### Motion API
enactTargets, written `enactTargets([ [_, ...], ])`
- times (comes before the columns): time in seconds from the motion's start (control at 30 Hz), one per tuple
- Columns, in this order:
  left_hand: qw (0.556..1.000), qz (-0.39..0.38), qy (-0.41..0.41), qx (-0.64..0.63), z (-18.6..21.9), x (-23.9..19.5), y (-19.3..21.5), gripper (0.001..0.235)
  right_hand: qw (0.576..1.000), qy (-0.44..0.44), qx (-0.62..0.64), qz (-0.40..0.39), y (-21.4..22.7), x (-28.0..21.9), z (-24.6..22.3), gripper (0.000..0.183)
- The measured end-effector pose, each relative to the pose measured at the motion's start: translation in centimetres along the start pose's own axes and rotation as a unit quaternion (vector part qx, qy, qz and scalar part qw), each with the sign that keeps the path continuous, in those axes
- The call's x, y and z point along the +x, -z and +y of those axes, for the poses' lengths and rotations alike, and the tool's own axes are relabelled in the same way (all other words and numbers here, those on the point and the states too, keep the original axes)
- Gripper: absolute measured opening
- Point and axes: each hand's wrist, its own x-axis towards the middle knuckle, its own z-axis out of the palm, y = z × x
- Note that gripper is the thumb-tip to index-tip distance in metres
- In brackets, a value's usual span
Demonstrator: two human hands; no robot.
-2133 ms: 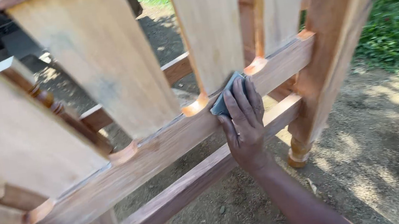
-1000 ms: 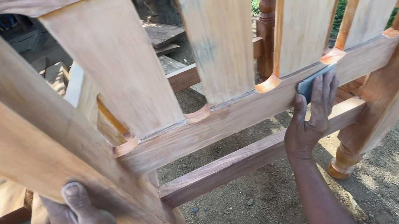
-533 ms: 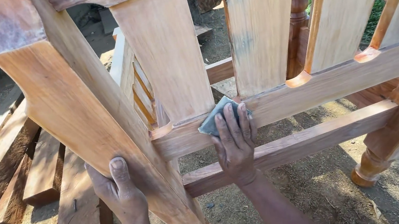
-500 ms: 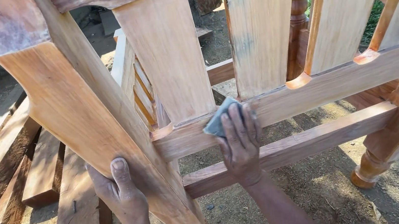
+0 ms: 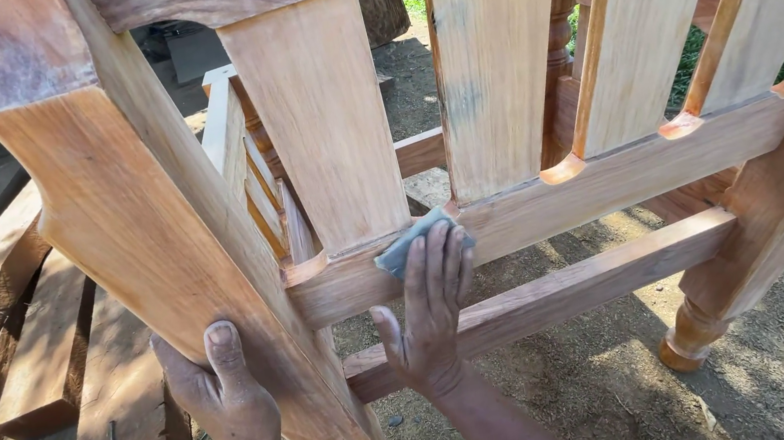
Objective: The person sands a wooden chair with sandpaper.
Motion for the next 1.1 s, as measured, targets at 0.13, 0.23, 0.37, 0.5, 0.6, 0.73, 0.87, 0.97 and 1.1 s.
enactTargets([
  [0.13,1.0,-0.014,0.003,0.001,0.0,0.0,0.2,0.065,0.995,0.065,-0.052,-0.056,0.6,-0.7,3.2,0.077],
  [0.23,1.0,-0.008,0.02,0.007,-0.2,-0.1,0.2,0.066,0.997,-0.003,-0.077,0.009,3.2,0.9,8.9,0.078],
  [0.37,1.0,0.008,-0.003,0.006,-0.4,-0.2,-0.2,0.064,0.992,-0.077,-0.08,0.051,6.2,2.9,11.1,0.079],
  [0.5,1.0,0.019,-0.01,-0.009,-0.1,-0.3,-0.4,0.063,0.995,-0.069,-0.043,0.052,3.9,1.4,8.1,0.078],
  [0.6,1.0,0.018,-0.008,-0.003,0.0,-0.1,-0.3,0.062,1.0,0.007,-0.026,-0.002,1.2,-1.5,4.6,0.079],
  [0.73,1.0,0.002,-0.014,-0.017,0.5,-0.1,-0.4,0.066,0.979,0.143,-0.033,-0.142,0.7,-3.1,2.3,0.082],
  [0.87,1.0,0.006,-0.016,0.008,0.1,0.1,-0.1,0.064,0.967,0.184,-0.068,-0.165,1.6,-2.2,7.0,0.083],
  [0.97,1.0,0.006,-0.003,0.002,0.1,-0.1,0.0,0.063,0.984,0.111,-0.111,-0.081,4.4,0.4,11.3,0.079],
  [1.1,1.0,0.007,-0.006,0.006,-0.1,-0.2,-0.2,0.057,0.993,-0.016,-0.117,0.008,7.8,3.9,12.8,0.076],
])
